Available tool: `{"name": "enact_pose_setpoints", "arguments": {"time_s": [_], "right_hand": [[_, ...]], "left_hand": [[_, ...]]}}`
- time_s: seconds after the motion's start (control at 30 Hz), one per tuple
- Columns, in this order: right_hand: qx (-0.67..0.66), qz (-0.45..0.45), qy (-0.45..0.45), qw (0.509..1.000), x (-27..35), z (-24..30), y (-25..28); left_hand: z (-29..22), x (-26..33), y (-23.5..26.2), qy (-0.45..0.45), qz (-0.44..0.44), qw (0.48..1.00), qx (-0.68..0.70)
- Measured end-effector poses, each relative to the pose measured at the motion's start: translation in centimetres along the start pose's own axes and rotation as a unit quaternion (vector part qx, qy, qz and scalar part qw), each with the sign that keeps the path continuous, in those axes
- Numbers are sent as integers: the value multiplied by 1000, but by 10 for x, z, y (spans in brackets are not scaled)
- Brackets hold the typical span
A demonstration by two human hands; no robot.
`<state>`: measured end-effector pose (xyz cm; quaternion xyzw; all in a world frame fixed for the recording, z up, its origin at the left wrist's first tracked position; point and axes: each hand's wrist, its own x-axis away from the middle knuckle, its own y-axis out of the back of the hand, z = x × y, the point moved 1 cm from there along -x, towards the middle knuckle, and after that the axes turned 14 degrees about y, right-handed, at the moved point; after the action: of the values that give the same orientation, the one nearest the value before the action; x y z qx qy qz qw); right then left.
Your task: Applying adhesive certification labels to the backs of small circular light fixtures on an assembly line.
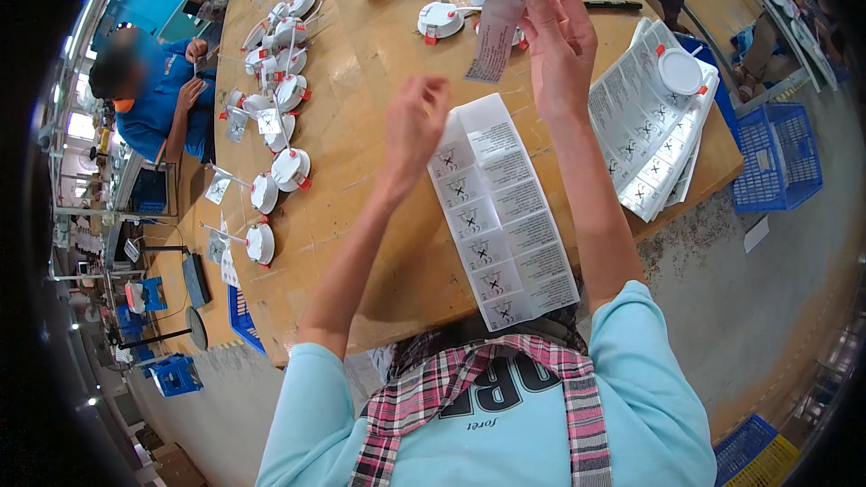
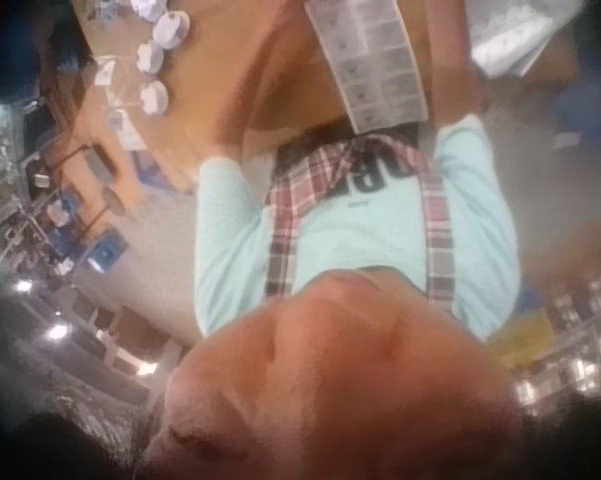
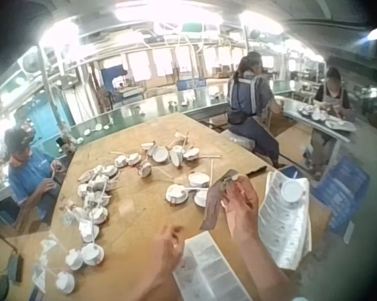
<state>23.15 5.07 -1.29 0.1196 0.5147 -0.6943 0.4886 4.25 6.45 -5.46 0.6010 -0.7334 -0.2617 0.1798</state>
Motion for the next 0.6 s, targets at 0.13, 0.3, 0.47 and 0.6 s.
{"name": "enact_pose_setpoints", "arguments": {"time_s": [0.13, 0.3, 0.47, 0.6], "right_hand": [[-59, -34, -34, 997, 3, -2, -7], [-102, -39, -63, 992, 7, -10, -9], [-103, -44, -89, 990, 3, -12, 12], [-125, -7, -110, 986, 6, -23, 9]], "left_hand": [[-2, -82, -3, -177, -128, 973, -68], [30, -157, -13, -162, -49, 971, -171], [27, -112, 0, -111, -87, 966, -218], [47, -23, 50, -19, -164, 953, -254]]}}
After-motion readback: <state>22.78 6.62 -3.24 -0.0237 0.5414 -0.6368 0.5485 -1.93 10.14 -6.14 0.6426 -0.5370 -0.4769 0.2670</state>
